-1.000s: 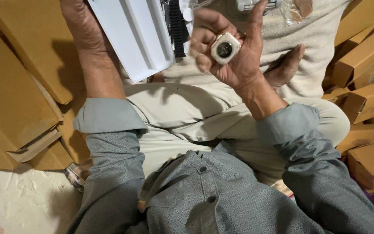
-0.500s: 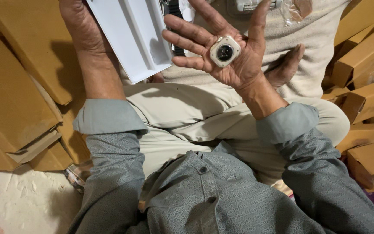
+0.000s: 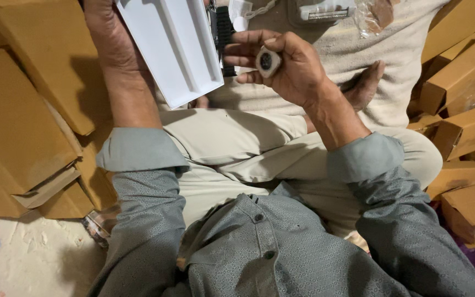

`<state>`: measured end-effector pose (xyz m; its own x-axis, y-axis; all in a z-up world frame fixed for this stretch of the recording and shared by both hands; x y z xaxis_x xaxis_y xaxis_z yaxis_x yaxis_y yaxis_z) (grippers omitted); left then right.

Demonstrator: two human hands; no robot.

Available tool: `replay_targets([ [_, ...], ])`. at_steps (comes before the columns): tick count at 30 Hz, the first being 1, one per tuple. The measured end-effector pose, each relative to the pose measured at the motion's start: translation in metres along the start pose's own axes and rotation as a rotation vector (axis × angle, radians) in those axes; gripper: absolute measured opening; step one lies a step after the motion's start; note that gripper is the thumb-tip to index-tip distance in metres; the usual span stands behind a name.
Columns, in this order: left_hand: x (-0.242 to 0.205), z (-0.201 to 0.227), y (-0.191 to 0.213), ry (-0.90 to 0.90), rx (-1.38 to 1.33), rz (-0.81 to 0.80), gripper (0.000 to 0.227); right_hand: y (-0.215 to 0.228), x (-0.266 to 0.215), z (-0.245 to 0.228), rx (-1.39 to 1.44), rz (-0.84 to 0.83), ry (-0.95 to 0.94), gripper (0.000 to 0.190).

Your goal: The person unpacks a smartwatch and its accessories from a white tray, then places them into a black product box. The person then inserts the product box into a brown shipping box and seals it with packing tape.

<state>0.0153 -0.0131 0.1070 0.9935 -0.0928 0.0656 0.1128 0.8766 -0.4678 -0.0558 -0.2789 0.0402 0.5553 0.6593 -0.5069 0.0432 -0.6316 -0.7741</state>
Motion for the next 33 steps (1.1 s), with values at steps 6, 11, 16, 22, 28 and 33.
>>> replay_targets([
  [6,-0.002,0.000,-0.004,0.002,0.012,-0.016,0.054,-0.008,0.006,0.003,-0.018,0.172,0.053,0.049],
  [11,-0.004,0.000,0.000,-0.008,0.017,0.018,0.053,0.003,-0.002,0.002,0.026,0.217,0.245,0.056],
  [16,-0.004,-0.004,0.002,-0.018,0.031,0.043,0.053,0.014,0.001,0.004,0.021,0.362,0.212,0.051],
  [22,-0.005,-0.009,0.004,-0.020,0.060,0.125,0.046,0.004,0.000,0.002,0.256,0.010,0.141,0.057],
  [28,-0.003,-0.006,0.002,-0.049,-0.037,0.141,0.053,-0.007,-0.007,0.003,0.351,-0.254,0.167,0.050],
  [33,-0.004,-0.003,-0.008,0.033,-0.072,-0.048,0.059,-0.009,0.007,0.005,0.212,-0.168,0.168,0.064],
])
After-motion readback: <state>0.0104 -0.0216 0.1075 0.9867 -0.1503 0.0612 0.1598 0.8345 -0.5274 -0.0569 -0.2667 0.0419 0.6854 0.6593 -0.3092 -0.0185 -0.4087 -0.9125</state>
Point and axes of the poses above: each hand's wrist, its own x-axis towards the middle knuckle, its own y-axis out of the back of the hand, z = x × y, the point moved 1 cm from there along x, towards the middle knuckle, and after that the axes turned 13 degrees about -y, right-handed, at the moved point
